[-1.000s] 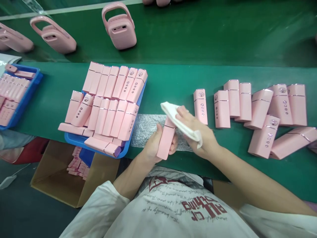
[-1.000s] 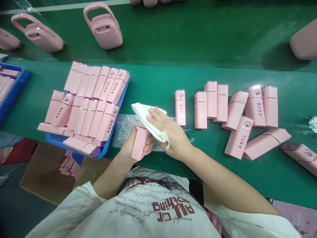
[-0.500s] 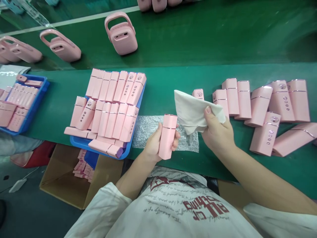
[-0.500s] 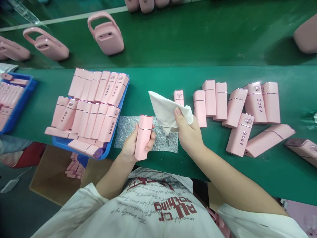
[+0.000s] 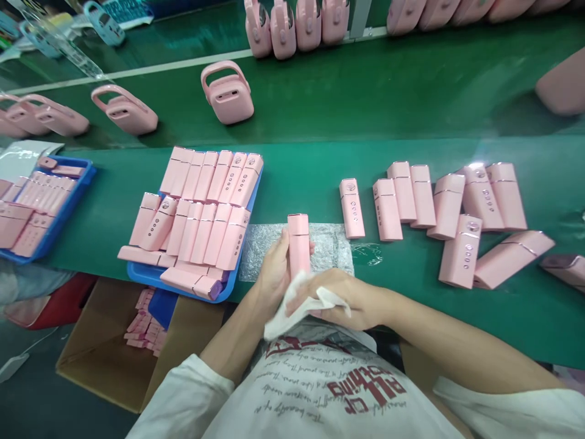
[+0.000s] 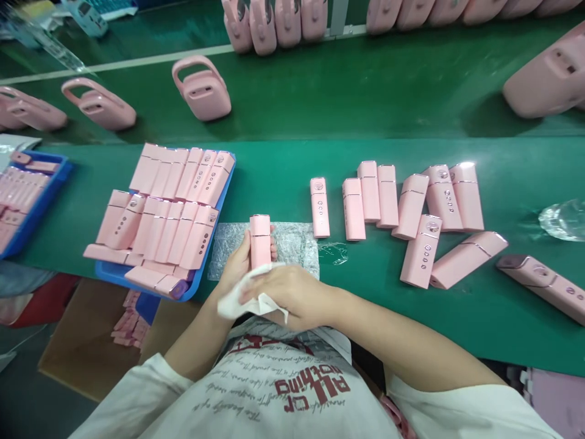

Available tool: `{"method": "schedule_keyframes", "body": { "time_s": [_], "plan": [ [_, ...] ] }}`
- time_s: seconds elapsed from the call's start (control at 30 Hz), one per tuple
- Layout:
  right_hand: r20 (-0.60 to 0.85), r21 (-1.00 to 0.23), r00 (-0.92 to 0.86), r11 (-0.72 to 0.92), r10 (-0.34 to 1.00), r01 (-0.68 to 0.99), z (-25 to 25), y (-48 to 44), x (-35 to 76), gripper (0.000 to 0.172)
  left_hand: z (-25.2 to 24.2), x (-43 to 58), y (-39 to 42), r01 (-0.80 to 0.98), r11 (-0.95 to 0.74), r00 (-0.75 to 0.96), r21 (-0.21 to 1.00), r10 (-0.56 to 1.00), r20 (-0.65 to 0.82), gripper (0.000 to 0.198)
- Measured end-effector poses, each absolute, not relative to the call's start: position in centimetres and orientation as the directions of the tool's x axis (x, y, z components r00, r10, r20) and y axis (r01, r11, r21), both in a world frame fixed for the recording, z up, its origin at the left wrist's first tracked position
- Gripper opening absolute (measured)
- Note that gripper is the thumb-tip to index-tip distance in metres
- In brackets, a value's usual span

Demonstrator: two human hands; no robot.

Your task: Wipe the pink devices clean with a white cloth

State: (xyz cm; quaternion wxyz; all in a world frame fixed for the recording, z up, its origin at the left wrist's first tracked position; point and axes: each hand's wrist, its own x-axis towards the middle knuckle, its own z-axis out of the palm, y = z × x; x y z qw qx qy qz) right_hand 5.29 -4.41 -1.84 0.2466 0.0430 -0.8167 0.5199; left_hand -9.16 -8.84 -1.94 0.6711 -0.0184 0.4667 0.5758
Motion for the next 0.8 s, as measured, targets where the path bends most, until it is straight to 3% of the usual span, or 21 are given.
{"method": "schedule_keyframes", "body": {
  "time_s": [0.1, 0.2, 0.37, 0.57, 0.7, 0.8],
  "plan": [
    [0.120, -0.992, -0.990, 0.052, 0.078, -0.116, -0.2, -3.6, 6.0, 0.046, -1.1, -8.8, -7.4, -0.743, 0.202, -0.276, 0.638, 0.776, -0.567, 0.015],
    [-0.022, -0.985, -0.998, -0.173, 0.054, 0.012, 0.0, -2.3, 6.4, 0.053, 0.1, -8.0, -5.3, -0.730, 0.180, -0.294, 0.659, 0.788, -0.541, 0.031],
    [-0.061, -0.950, -0.977, -0.313, 0.202, -0.005, -1.2, -1.3, 6.5, 0.053, 1.1, -6.1, -2.1, -0.736, 0.203, -0.320, 0.646, 0.737, -0.596, 0.052],
    [0.028, -0.929, -0.993, -0.363, 0.113, -0.068, -0.8, -1.3, 6.5, 0.044, 0.9, -2.9, 0.5, -0.684, 0.264, -0.210, 0.680, 0.821, -0.531, 0.051],
    [-0.046, -0.908, -0.995, -0.420, 0.088, 0.005, -1.2, -1.0, 6.7, 0.046, 1.0, -2.2, 2.5, -0.475, 0.340, -0.104, 0.811, 0.894, -0.436, 0.043],
    [-0.202, -0.839, -0.959, -0.540, 0.197, 0.066, -1.6, -0.7, 6.6, 0.051, 2.1, -3.8, 6.5, -0.219, 0.294, -0.235, 0.930, 0.909, -0.343, 0.058]
  ]
}}
